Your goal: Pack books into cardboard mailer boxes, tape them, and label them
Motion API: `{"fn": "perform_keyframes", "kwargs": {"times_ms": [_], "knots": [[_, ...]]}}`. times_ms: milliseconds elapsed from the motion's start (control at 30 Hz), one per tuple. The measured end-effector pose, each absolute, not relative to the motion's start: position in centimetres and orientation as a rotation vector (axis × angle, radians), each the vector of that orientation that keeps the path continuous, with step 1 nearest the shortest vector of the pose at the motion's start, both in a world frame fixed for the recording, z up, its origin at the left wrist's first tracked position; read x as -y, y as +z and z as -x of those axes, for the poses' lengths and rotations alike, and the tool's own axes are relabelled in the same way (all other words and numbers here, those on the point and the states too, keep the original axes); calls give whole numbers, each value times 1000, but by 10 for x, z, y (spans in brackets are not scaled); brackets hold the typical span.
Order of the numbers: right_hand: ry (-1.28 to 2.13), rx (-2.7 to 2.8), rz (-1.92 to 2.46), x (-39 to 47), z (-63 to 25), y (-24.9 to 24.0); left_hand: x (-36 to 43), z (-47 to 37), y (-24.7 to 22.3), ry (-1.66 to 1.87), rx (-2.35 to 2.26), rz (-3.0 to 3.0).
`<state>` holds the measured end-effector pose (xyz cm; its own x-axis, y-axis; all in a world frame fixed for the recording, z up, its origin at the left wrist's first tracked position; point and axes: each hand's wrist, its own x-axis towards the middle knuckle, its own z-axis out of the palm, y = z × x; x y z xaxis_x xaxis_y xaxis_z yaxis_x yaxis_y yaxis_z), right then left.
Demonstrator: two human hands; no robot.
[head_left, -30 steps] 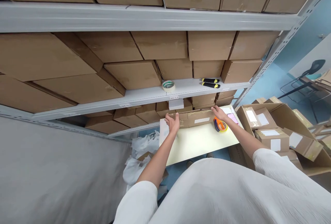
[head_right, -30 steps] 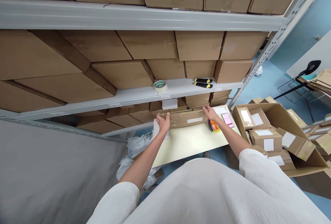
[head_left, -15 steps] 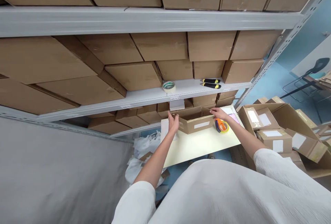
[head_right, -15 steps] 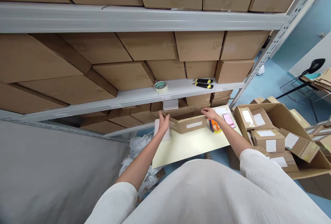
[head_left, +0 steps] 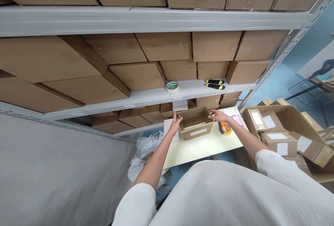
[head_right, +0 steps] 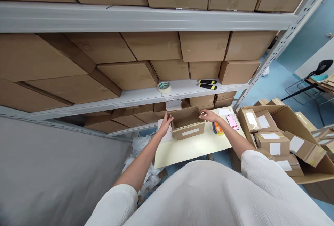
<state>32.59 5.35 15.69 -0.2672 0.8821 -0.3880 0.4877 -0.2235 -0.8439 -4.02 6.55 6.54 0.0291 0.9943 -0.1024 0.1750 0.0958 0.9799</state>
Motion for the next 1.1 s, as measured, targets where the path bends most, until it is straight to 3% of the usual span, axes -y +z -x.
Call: {"fn": "perform_keyframes", "kwargs": {"times_ms": [400,700,900,1100], "knots": [[1366,1830,1608,-46,-313,125,-63,35,57,1218,-1335,-1170],[1506,1852,1411,-39,-325,126,-60,52,53,1163,-1343,-1151],[1276,1599,1502,-35,-319,102,-50,60,65,1038,-1377,-975],[1162,1748,1528,-32,-314,89,-37,61,67,890,-1276,-1223]]}}
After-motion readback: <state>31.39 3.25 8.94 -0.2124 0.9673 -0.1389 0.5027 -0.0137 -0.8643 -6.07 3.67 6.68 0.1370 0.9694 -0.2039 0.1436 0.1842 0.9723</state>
